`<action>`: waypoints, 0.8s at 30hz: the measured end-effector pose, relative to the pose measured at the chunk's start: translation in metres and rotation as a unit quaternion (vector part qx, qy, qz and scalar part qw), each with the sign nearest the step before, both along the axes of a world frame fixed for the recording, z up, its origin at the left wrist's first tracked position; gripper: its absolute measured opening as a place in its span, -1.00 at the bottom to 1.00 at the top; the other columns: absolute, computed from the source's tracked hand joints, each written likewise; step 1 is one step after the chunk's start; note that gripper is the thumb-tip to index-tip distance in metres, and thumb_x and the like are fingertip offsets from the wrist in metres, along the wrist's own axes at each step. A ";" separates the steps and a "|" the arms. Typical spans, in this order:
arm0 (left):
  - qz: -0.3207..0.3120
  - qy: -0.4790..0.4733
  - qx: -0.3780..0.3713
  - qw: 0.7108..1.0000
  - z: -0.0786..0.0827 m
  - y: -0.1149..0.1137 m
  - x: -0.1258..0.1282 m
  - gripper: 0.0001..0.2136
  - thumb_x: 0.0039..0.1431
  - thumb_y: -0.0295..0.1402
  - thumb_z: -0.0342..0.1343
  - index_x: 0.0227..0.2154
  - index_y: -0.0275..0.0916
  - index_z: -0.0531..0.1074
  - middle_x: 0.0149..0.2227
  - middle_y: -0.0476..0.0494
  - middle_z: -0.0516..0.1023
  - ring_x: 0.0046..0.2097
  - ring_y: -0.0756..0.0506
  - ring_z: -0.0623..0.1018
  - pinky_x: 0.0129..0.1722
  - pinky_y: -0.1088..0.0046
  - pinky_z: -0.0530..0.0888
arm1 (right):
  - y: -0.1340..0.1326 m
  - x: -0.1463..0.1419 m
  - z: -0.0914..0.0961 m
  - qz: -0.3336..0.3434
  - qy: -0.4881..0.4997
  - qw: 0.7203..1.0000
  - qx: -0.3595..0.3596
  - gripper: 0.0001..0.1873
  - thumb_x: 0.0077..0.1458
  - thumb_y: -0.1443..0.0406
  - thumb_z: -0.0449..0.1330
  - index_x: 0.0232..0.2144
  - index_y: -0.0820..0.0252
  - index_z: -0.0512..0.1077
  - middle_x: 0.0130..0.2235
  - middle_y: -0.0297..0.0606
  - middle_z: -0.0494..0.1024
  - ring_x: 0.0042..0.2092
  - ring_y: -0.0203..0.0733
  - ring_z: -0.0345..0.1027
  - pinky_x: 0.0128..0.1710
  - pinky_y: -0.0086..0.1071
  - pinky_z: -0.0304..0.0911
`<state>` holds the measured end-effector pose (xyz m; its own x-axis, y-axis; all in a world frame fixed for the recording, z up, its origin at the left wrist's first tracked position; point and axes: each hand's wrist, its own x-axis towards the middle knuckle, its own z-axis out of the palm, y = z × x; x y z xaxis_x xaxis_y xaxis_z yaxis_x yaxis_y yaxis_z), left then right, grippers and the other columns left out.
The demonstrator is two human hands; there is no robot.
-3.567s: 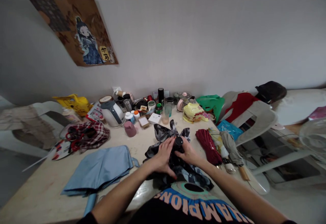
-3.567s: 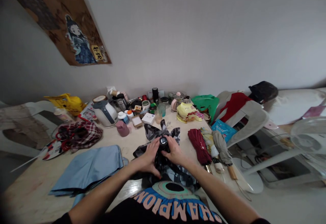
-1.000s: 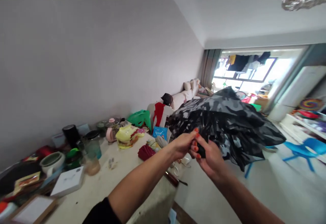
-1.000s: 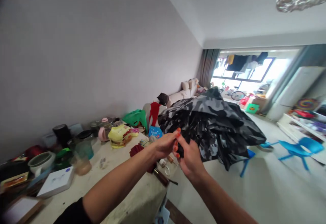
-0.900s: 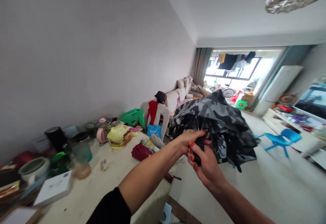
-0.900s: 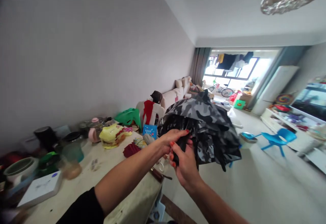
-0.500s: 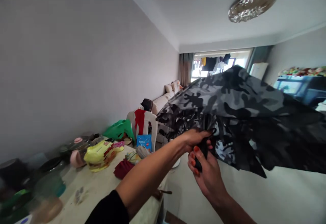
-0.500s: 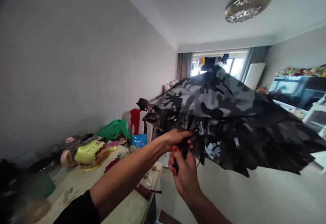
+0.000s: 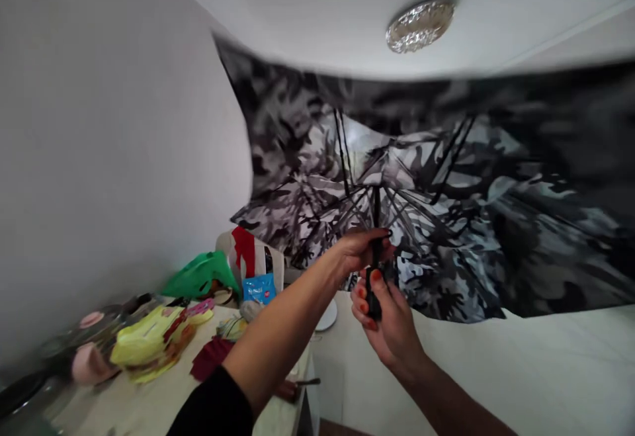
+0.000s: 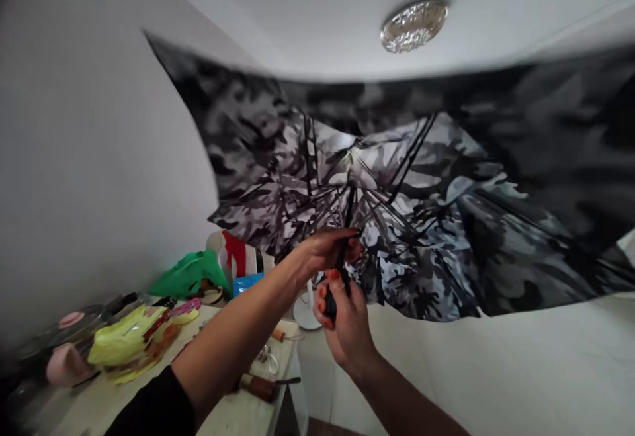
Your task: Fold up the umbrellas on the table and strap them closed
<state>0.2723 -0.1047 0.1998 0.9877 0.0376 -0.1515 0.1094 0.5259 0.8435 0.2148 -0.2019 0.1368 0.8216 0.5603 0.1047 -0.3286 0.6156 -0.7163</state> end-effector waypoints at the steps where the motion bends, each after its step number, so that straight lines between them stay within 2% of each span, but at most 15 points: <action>1: 0.014 0.004 -0.010 1.000 0.001 0.002 0.001 -0.81 0.17 -0.53 0.11 -0.56 -0.35 0.34 -0.65 -0.01 0.38 -0.57 0.04 0.45 -0.42 0.52 0.46 | -0.001 -0.002 -0.001 0.006 0.013 1.000 0.000 -0.41 -0.32 -0.05 0.45 -0.45 0.22 0.30 -0.57 -0.45 0.29 -0.59 -0.49 0.06 -0.71 -0.63 -0.16; 4: 0.035 -0.002 -0.012 0.999 0.002 0.010 0.000 -0.85 0.21 -0.52 0.07 -0.49 -0.35 0.36 -0.57 -0.10 0.49 -0.49 -0.03 0.54 -0.42 0.49 0.46 | -0.003 -0.012 -0.009 0.027 0.040 0.999 -0.005 -0.38 -0.29 -0.10 0.42 -0.40 0.23 0.33 -0.58 -0.46 0.29 -0.61 -0.50 0.04 -0.71 -0.62 -0.17; 7: 0.048 -0.015 -0.002 0.999 0.004 0.021 -0.004 -0.88 0.20 -0.44 0.12 -0.43 -0.35 0.37 -0.47 -0.21 0.57 -0.42 -0.08 0.59 -0.44 0.50 0.45 | -0.001 -0.029 -0.019 0.044 0.043 0.998 -0.020 -0.37 -0.30 -0.10 0.43 -0.37 0.23 0.33 -0.58 -0.46 0.31 -0.61 -0.50 0.06 -0.70 -0.61 -0.15; 9: 0.051 -0.023 0.007 0.998 0.009 0.025 -0.008 -0.88 0.21 -0.44 0.12 -0.43 -0.34 0.37 -0.49 -0.19 0.55 -0.49 -0.01 0.54 -0.52 0.58 0.40 | 0.001 -0.039 -0.023 0.048 0.037 0.998 -0.027 -0.35 -0.31 -0.10 0.43 -0.36 0.22 0.32 -0.58 -0.45 0.32 -0.61 -0.49 0.07 -0.70 -0.61 -0.15; 12: 0.040 -0.037 0.018 0.998 0.019 0.025 -0.014 -0.83 0.24 -0.49 0.06 -0.48 -0.33 0.33 -0.60 -0.05 0.44 -0.65 0.13 0.34 -0.66 0.68 0.22 | 0.005 -0.045 -0.023 0.040 0.020 0.999 -0.030 -0.34 -0.32 -0.13 0.42 -0.35 0.21 0.31 -0.59 -0.46 0.34 -0.64 -0.49 0.05 -0.71 -0.60 -0.17; 14: 0.030 -0.048 0.024 0.998 0.025 0.022 -0.017 -0.80 0.26 -0.49 0.03 -0.51 -0.32 0.32 -0.64 0.01 0.38 -0.68 0.15 0.28 -0.68 0.68 0.19 | 0.007 -0.044 -0.020 0.029 0.004 0.999 -0.027 -0.34 -0.32 -0.12 0.42 -0.35 0.20 0.31 -0.60 -0.46 0.34 -0.65 -0.48 0.05 -0.72 -0.59 -0.18; 17: 0.028 -0.048 0.044 0.997 0.031 0.018 -0.020 -0.78 0.27 -0.43 0.04 -0.51 -0.33 0.32 -0.63 0.01 0.37 -0.65 0.12 0.32 -0.65 0.65 0.25 | 0.008 -0.035 -0.012 0.024 -0.013 1.000 -0.011 -0.37 -0.29 -0.10 0.42 -0.35 0.22 0.34 -0.60 -0.46 0.35 -0.65 -0.49 0.06 -0.71 -0.59 -0.15; 24: 0.048 -0.051 0.066 0.995 0.025 0.020 -0.012 -0.76 0.29 -0.42 -0.02 -0.51 -0.34 0.34 -0.64 -0.03 0.42 -0.63 0.04 0.41 -0.53 0.52 0.39 | 0.018 -0.002 0.010 0.034 -0.037 0.999 0.012 -0.44 -0.24 -0.06 0.41 -0.43 0.21 0.31 -0.60 -0.44 0.34 -0.61 -0.47 0.09 -0.70 -0.60 -0.09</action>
